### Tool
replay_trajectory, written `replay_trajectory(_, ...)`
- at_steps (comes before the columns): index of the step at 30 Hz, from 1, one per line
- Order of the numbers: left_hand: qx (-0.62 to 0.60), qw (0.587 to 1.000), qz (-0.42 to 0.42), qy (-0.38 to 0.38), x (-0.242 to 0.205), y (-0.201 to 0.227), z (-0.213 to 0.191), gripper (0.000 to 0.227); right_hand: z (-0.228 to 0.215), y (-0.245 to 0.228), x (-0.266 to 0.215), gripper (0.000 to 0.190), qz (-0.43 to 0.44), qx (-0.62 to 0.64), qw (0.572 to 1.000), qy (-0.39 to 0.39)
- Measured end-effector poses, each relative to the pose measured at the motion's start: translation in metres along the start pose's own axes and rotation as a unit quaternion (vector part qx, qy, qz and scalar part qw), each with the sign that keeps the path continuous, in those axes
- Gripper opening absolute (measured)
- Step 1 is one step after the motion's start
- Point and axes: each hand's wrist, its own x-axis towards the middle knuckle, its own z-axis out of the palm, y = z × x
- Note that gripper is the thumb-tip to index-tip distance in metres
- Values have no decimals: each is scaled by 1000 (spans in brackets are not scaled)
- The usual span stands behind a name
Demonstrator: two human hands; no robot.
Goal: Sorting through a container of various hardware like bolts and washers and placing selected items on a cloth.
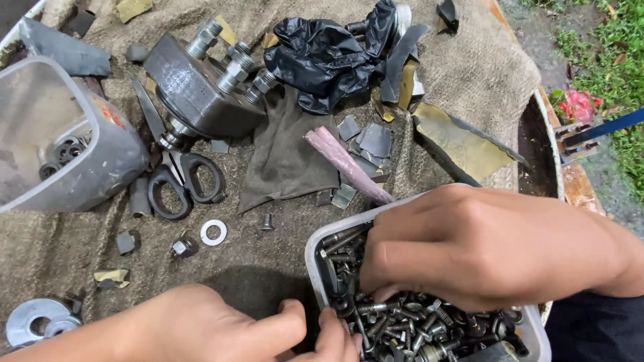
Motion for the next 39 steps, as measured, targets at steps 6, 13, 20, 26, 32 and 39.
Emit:
replay_trajectory(6, -160, 987, 6, -35, -9, 6, -3, 20, -4, -8, 4, 47, -85, 62, 994, 33)
replay_trajectory(13, -33, 998, -56, 5, 7, -6, -2, 15, 3, -4, -2, 42, -69, -18, 997, 42)
replay_trajectory(20, -127, 983, -131, 20, 9, -3, -4, 20, 5, -2, 3, 44, -87, 9, 996, 23)
replay_trajectory(26, -114, 983, -140, 21, 8, -2, -4, 17, 6, 0, 7, 38, -106, 30, 994, -19)
replay_trajectory(32, -107, 986, -130, 23, 7, -5, -3, 17, 3, -6, 4, 38, -125, 30, 991, 24)
replay_trajectory(39, -79, 990, -110, 25, 5, -3, -2, 16, 5, -4, 7, 42, -154, 30, 987, 31)
